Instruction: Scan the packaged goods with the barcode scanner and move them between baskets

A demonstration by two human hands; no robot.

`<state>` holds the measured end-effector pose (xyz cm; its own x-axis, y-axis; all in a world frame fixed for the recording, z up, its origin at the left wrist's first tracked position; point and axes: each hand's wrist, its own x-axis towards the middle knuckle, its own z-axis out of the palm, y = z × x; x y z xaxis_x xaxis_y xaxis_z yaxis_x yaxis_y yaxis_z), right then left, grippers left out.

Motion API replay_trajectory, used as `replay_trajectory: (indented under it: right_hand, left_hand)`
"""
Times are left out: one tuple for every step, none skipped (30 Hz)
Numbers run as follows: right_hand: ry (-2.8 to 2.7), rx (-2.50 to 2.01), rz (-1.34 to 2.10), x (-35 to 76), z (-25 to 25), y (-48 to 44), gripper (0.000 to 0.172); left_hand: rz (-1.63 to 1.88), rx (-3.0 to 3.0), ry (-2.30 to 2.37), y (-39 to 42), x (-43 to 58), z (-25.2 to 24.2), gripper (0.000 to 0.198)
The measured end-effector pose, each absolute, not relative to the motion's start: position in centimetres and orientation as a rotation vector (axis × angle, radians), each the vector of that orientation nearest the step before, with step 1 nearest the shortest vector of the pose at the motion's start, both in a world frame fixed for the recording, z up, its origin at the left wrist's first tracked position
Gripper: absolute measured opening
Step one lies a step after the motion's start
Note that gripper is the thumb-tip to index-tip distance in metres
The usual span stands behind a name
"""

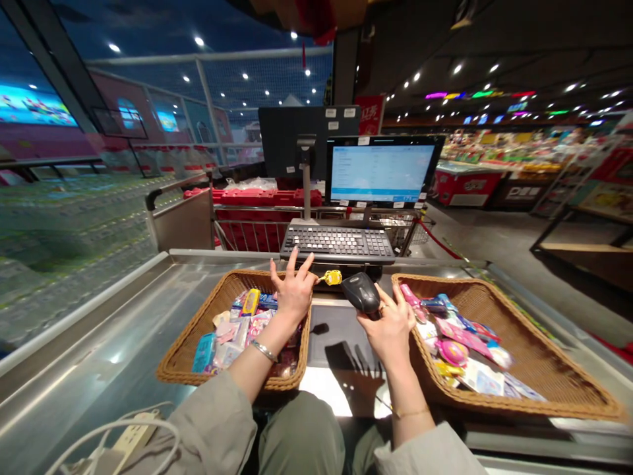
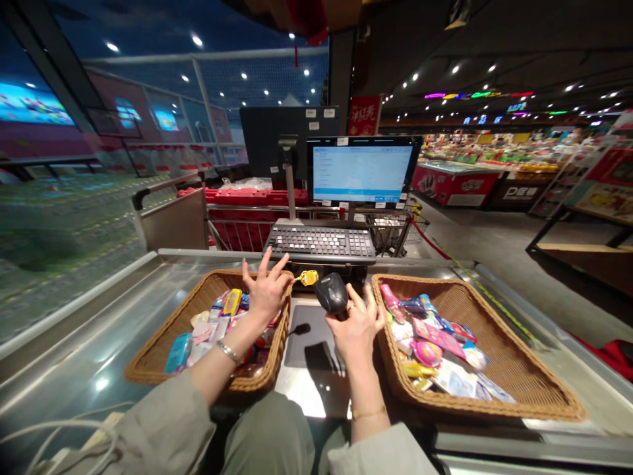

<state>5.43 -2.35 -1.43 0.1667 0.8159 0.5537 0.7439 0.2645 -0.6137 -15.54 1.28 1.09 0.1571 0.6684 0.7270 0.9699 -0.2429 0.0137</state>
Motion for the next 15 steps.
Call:
replay_trajectory:
  right_hand:
    - [-1.590,-1.482,0.087,5.5,-1.4,-2.4,0.015]
    - [-1.597,-1.477,0.078,5.5,-1.4,-2.4,0.015]
    - [-1.604,-1.474,0.069,5.6,-1.4,-2.5,0.015]
    - [-1.611,-1.471,0.061,5.6,-1.4,-2.5,0.014]
    - [-1.619,-1.470,0.054,5.7,-1.3,-2.5,0.014]
    - [-1.626,-1.470,0.049,5.7,-1.3,-2.5,0.014]
    - [-1.633,-1.470,0.047,5.8,-1.3,-2.5,0.014]
    - [-1.640,-1.470,0.045,5.8,-1.3,-2.5,0.014]
    - [-1.646,-1.468,0.045,5.9,-1.2,-2.5,0.014]
    - [-1.653,-1.465,0.046,5.9,-1.2,-2.5,0.014]
    - [-1.660,-1.460,0.047,5.9,-1.2,-2.5,0.013]
    - [-1.667,-1.454,0.048,5.9,-1.2,-2.5,0.013]
    - [-1.674,-1.447,0.048,5.9,-1.2,-2.5,0.013]
    - [-1.680,-1.441,0.047,5.9,-1.2,-2.5,0.013]
    - [-1.686,-1.436,0.047,5.9,-1.2,-2.5,0.013]
  left_hand:
    - [-0.877,-1.987,-1.558,1.4,-15.2,1.0,0.019]
    - [-0.889,-1.990,-1.559,1.5,-14.9,1.0,0.019]
    - [-0.900,-1.990,-1.554,1.5,-14.7,0.9,0.019]
    - [-0.909,-1.988,-1.546,1.6,-14.5,0.9,0.019]
    - [-0.915,-1.985,-1.539,1.7,-14.3,0.9,0.020]
    - [-0.918,-1.983,-1.535,1.8,-14.2,0.9,0.020]
    - [-0.919,-1.982,-1.534,1.8,-14.1,0.9,0.021]
    - [-0.918,-1.983,-1.534,1.9,-14.0,0.9,0.022]
    - [-0.919,-1.985,-1.536,2.0,-14.0,0.9,0.022]
    - [-0.920,-1.987,-1.537,2.0,-14.0,0.9,0.023]
    - [-0.922,-1.988,-1.537,2.1,-14.0,0.9,0.023]
    - [-0.924,-1.987,-1.535,2.1,-14.0,0.9,0.023]
    - [-0.925,-1.985,-1.530,2.1,-14.0,0.8,0.023]
    - [-0.925,-1.982,-1.526,2.1,-14.0,0.8,0.022]
    - [-0.922,-1.978,-1.523,2.1,-14.0,0.8,0.022]
